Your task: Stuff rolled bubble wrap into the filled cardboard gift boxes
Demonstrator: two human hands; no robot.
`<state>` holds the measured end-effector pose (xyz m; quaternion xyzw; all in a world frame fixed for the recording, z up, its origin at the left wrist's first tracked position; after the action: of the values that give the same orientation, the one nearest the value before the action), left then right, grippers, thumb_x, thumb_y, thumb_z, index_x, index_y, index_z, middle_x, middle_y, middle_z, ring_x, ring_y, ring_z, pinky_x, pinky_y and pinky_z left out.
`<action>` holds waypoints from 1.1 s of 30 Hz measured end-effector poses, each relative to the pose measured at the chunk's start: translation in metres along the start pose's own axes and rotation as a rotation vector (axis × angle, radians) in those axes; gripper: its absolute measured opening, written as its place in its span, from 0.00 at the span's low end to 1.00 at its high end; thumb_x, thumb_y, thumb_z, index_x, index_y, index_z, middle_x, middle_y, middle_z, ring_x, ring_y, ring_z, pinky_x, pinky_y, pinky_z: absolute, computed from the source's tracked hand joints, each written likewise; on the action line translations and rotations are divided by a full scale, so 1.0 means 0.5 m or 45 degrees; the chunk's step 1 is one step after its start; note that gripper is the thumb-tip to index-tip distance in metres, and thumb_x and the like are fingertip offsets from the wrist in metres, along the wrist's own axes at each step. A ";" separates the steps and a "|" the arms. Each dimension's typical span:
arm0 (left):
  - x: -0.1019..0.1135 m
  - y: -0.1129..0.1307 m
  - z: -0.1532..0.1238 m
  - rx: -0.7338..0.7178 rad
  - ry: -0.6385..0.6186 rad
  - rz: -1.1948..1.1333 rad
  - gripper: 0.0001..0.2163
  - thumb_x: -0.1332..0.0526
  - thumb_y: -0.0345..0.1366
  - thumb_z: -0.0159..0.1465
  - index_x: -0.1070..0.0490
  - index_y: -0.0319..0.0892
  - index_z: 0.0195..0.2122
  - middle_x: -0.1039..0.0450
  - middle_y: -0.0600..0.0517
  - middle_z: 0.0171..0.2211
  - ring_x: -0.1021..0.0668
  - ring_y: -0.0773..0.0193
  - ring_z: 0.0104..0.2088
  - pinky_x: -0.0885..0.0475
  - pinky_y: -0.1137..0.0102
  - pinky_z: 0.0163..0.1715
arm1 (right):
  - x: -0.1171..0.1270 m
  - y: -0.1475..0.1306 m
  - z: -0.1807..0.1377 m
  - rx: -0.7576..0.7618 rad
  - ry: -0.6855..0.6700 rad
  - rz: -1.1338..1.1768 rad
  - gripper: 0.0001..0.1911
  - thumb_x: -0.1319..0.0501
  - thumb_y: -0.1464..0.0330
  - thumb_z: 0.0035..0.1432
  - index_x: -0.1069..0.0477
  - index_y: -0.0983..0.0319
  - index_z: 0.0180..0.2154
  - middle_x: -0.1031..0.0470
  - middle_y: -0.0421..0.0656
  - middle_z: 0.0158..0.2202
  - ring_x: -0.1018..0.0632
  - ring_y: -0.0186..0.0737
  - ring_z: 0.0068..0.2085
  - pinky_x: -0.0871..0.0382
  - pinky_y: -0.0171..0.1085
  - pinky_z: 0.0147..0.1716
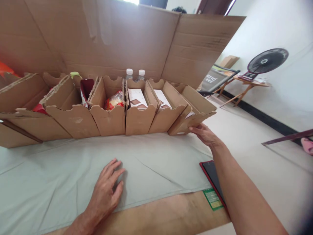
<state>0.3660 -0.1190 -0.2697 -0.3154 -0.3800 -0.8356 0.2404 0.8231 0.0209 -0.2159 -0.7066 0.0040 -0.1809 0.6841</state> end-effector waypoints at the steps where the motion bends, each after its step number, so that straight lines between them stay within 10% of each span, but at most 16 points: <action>1: -0.001 -0.001 -0.002 0.004 -0.005 -0.006 0.14 0.42 0.29 0.64 0.24 0.44 0.49 0.22 0.42 0.54 0.25 0.45 0.61 0.21 0.48 0.53 | 0.001 -0.002 -0.005 0.003 0.028 -0.027 0.35 0.21 0.52 0.28 0.22 0.59 0.40 0.17 0.48 0.46 0.19 0.54 0.48 0.26 0.56 0.52; 9: -0.005 0.003 -0.008 0.094 -0.079 -0.068 0.15 0.43 0.28 0.63 0.23 0.44 0.48 0.24 0.42 0.57 0.27 0.45 0.63 0.23 0.49 0.56 | -0.016 -0.063 -0.158 0.227 0.617 -0.292 0.11 0.32 0.58 0.51 0.24 0.56 0.34 0.21 0.43 0.29 0.19 0.50 0.36 0.24 0.51 0.44; 15: -0.005 0.003 -0.010 0.118 -0.041 -0.096 0.14 0.44 0.27 0.63 0.23 0.44 0.47 0.24 0.42 0.57 0.27 0.46 0.63 0.24 0.47 0.57 | -0.195 -0.207 -0.154 0.533 0.148 -0.626 0.31 0.39 0.64 0.59 0.34 0.57 0.64 0.20 0.39 0.31 0.22 0.41 0.27 0.26 0.42 0.36; 19: -0.008 -0.003 -0.010 0.113 -0.004 -0.114 0.15 0.44 0.26 0.62 0.23 0.43 0.46 0.24 0.41 0.57 0.26 0.45 0.62 0.23 0.47 0.56 | -0.243 -0.249 -0.088 0.506 0.127 -0.879 0.21 0.41 0.68 0.55 0.23 0.57 0.51 0.20 0.40 0.28 0.21 0.44 0.30 0.27 0.44 0.39; 24: -0.006 -0.008 -0.007 0.138 0.001 -0.119 0.16 0.45 0.25 0.60 0.23 0.41 0.45 0.24 0.39 0.56 0.27 0.43 0.63 0.24 0.45 0.56 | -0.238 -0.252 -0.135 0.540 0.218 -0.916 0.13 0.45 0.63 0.57 0.23 0.59 0.36 0.19 0.45 0.31 0.19 0.47 0.34 0.28 0.44 0.39; 33: 0.013 -0.002 -0.009 0.242 -0.014 -0.276 0.18 0.44 0.26 0.60 0.23 0.42 0.49 0.27 0.39 0.60 0.29 0.43 0.64 0.27 0.42 0.59 | -0.079 -0.175 -0.497 0.704 0.323 -0.935 0.09 0.38 0.63 0.60 0.21 0.55 0.39 0.17 0.42 0.35 0.16 0.46 0.35 0.22 0.39 0.38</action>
<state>0.3593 -0.1231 -0.2681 -0.2530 -0.4904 -0.8153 0.1756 0.7002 -0.2036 -0.1413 -0.4251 -0.2108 -0.4898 0.7314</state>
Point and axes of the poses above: each hand's wrist, its own z-axis towards the middle knuckle, its own x-axis out of the back of the hand, y = z × x, the point moved 4 cm from there along z, towards the middle knuckle
